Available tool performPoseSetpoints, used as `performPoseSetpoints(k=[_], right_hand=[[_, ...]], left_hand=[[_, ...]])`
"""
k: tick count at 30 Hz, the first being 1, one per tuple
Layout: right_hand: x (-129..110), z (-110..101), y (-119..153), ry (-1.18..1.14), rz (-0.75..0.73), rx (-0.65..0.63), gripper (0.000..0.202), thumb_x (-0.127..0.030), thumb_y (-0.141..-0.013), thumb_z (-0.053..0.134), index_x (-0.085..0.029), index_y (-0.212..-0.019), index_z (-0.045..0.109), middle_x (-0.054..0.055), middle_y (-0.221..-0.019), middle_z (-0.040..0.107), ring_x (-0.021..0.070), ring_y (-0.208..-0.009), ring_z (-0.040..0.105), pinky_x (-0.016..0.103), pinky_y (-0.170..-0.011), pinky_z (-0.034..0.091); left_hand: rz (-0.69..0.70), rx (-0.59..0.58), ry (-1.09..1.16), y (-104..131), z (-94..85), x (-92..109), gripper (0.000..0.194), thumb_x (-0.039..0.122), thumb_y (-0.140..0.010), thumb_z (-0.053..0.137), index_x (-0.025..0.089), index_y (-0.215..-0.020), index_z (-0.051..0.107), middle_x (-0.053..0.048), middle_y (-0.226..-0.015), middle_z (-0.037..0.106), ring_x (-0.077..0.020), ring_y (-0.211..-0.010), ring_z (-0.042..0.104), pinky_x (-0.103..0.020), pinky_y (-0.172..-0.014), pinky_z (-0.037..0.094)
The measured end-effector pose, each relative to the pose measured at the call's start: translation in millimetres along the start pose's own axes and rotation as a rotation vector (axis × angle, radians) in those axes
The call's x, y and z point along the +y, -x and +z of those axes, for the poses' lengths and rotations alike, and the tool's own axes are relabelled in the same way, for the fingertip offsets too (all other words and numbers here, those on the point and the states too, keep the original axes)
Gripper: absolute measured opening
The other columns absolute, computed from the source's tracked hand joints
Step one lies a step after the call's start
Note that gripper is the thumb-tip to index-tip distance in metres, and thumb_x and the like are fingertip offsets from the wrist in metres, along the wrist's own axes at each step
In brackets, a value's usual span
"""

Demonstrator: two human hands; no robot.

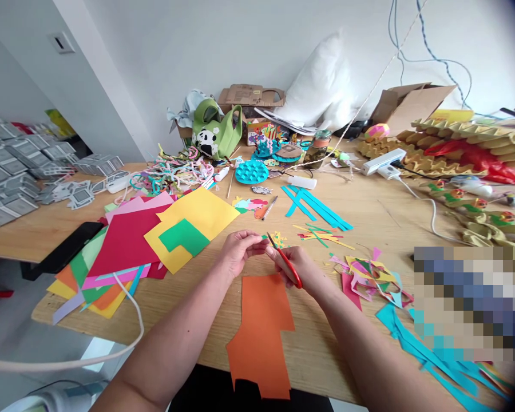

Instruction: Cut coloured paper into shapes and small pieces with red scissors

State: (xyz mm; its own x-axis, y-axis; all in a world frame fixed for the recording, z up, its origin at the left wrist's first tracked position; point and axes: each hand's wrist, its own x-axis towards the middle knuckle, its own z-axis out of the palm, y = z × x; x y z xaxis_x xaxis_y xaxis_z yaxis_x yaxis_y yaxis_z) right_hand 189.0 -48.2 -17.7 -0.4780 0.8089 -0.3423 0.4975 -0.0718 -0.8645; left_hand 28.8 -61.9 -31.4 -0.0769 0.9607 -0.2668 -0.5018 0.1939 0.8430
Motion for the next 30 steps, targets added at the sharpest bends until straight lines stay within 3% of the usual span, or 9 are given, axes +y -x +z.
performPoseSetpoints(k=[9,30], right_hand=[[-10.3,9.5,7.5,-0.065,-0.048,0.007,0.058,-0.069,-0.079,0.047,-0.017,-0.054,0.047,0.000,-0.042,0.051,0.0100,-0.037,0.048,0.021,-0.039,0.034],[-6.6,14.0,3.0,-0.095,-0.016,0.022,0.057,-0.070,-0.077,0.049,-0.018,-0.054,0.048,-0.001,-0.040,0.050,0.0098,-0.034,0.047,0.020,-0.036,0.033]], left_hand=[[0.029,0.084,0.173,6.6,12.6,-16.1,0.017,0.019,-0.056,0.076,0.013,-0.067,0.065,-0.005,-0.070,0.070,-0.0147,-0.067,0.064,-0.028,-0.068,0.049],[0.107,0.202,0.242,16.1,24.9,-30.1,0.014,0.021,-0.059,0.074,0.015,-0.064,0.062,-0.002,-0.068,0.067,-0.0140,-0.071,0.063,-0.027,-0.073,0.047]])
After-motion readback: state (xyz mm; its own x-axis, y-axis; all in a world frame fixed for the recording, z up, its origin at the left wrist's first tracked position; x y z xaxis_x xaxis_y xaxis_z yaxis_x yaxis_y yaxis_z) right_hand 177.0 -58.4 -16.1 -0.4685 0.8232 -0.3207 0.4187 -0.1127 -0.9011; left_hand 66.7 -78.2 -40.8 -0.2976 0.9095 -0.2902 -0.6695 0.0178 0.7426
